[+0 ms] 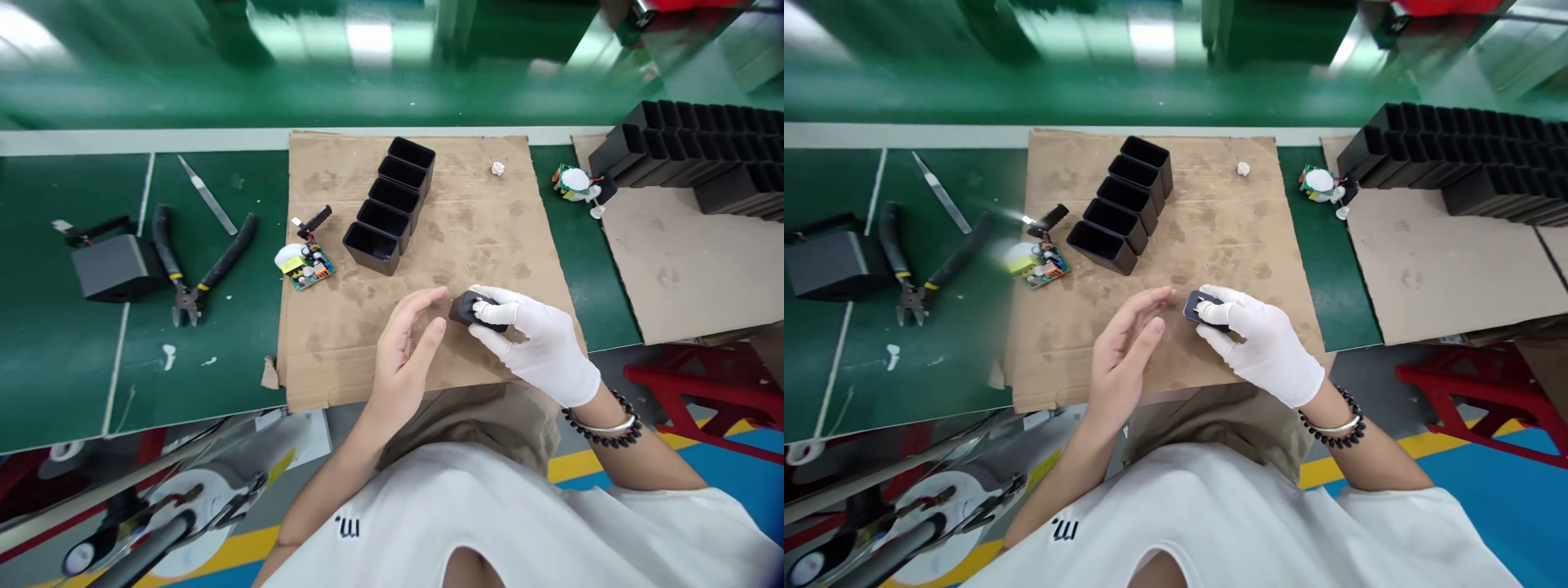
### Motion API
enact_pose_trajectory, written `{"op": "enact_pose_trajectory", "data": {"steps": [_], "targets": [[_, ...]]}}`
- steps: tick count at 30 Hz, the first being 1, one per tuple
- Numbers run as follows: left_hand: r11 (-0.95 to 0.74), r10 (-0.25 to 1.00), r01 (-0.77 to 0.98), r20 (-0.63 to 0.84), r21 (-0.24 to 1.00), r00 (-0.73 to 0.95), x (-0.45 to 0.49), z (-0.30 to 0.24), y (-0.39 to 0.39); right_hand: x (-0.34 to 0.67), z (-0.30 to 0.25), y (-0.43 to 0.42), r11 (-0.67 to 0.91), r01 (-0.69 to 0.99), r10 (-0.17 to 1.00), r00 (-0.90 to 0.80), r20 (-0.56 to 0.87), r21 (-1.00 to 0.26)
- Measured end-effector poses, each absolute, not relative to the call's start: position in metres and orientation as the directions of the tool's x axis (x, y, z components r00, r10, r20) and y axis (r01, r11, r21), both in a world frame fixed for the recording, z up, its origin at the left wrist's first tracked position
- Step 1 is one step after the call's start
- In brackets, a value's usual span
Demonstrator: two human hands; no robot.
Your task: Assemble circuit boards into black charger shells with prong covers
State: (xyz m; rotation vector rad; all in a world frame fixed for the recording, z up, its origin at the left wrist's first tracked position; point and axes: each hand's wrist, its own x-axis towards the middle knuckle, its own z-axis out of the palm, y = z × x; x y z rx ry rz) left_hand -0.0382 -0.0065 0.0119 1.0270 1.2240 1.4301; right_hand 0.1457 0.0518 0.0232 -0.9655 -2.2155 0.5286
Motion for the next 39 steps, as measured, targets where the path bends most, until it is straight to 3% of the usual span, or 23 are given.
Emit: {"op": "enact_pose_trajectory", "data": {"steps": [13,18,21,26,30,32,35,37,39], "targets": [[-0.111,0.981,0.066,0.120,0.992,-0.154,-0.028,0.015,0.008,0.159,0.041,0.044,0.536,0.550,0.836,-0.450,0.314,-0.640],[-0.227,0.953,0.210,0.262,0.951,-0.154,-0.023,0.012,0.009,0.157,0.021,0.044,0.574,0.516,0.812,-0.462,0.358,-0.636],[-0.219,0.959,0.216,0.251,0.951,-0.134,-0.022,0.011,0.008,0.158,0.024,0.047,0.610,0.534,0.787,-0.493,0.371,-0.586],[-0.211,0.920,0.186,0.259,0.960,-0.294,-0.037,0.014,-0.013,0.159,0.038,0.041,0.597,0.635,0.796,-0.392,0.461,-0.490],[-0.205,0.827,0.338,0.348,0.918,-0.442,-0.061,0.016,-0.038,0.155,0.026,0.040,0.544,0.597,0.839,-0.370,0.400,-0.590],[-0.185,0.789,0.387,0.371,0.903,-0.490,-0.075,0.015,-0.045,0.154,0.022,0.049,0.408,0.494,0.909,-0.295,0.293,-0.768],[-0.103,0.776,0.468,0.366,0.878,-0.515,-0.099,0.012,-0.045,0.153,0.028,0.072,-0.061,0.163,0.972,-0.216,-0.095,-0.985],[-0.020,0.795,0.559,0.352,0.829,-0.495,-0.117,0.012,-0.038,0.151,0.037,0.089,-0.339,-0.060,0.904,-0.298,-0.307,-0.939],[0.037,0.835,0.649,0.333,0.760,-0.438,-0.136,0.013,-0.029,0.148,0.044,0.104,-0.468,-0.176,0.842,-0.388,-0.376,-0.866]]}}
